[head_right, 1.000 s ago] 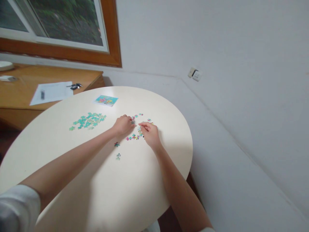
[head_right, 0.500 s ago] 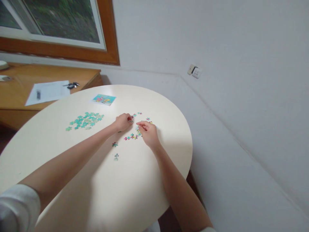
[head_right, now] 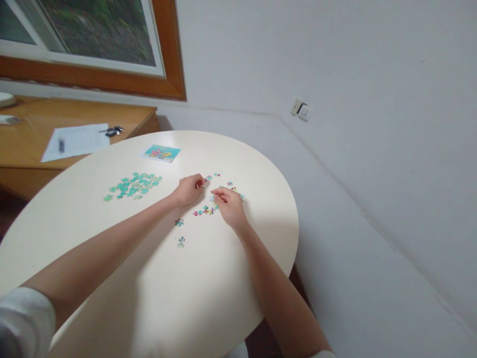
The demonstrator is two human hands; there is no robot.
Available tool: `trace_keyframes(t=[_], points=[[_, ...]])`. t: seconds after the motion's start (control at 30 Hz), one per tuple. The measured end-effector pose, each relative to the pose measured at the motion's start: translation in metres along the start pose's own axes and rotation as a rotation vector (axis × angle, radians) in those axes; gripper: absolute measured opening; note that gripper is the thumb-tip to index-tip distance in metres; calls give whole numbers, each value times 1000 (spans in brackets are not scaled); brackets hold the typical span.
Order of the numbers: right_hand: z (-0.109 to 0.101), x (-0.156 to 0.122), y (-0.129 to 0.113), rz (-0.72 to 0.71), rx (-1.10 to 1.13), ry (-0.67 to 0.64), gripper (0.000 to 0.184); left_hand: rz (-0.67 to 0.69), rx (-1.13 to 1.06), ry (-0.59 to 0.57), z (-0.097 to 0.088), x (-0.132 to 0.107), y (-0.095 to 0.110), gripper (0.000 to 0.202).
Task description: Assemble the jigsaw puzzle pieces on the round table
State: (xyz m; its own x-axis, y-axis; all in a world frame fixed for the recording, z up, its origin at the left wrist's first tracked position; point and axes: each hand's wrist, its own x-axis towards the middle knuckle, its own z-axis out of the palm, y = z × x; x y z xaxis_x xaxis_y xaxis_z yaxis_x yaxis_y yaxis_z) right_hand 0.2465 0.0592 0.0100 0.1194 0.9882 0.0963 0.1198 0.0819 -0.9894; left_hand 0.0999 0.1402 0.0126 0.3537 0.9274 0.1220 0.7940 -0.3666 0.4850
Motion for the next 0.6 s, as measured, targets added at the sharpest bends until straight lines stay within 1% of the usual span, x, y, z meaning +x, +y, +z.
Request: trace_keyframes(t=[0.07, 0.13, 0.27, 0.37, 0.43, 0.53, 0.6], points=[[0, 0, 1, -4, -5, 4, 22, -8, -31, 19, -2, -1, -2, 22], [1, 1, 2, -6, -5, 5, 21, -3, -68, 12, -7, -4, -5, 17], [1, 2, 3, -3, -9, -5, 21, 57, -186, -72, -25, -18, -12, 10], [3, 1, 2, 0, -6, -22, 21, 82, -298, -155, -43, -38, -18, 11], [4, -1, 0, -7, 3, -34, 21, 83, -329, -199, -53, -54, -23, 12], [7, -3, -1, -25, 5, -48, 20, 47, -336, -302, -65, -77, -31, 13], [9, -4, -1, -30, -6, -61, 20, 3, -369, -387, -68, -90, -36, 14]])
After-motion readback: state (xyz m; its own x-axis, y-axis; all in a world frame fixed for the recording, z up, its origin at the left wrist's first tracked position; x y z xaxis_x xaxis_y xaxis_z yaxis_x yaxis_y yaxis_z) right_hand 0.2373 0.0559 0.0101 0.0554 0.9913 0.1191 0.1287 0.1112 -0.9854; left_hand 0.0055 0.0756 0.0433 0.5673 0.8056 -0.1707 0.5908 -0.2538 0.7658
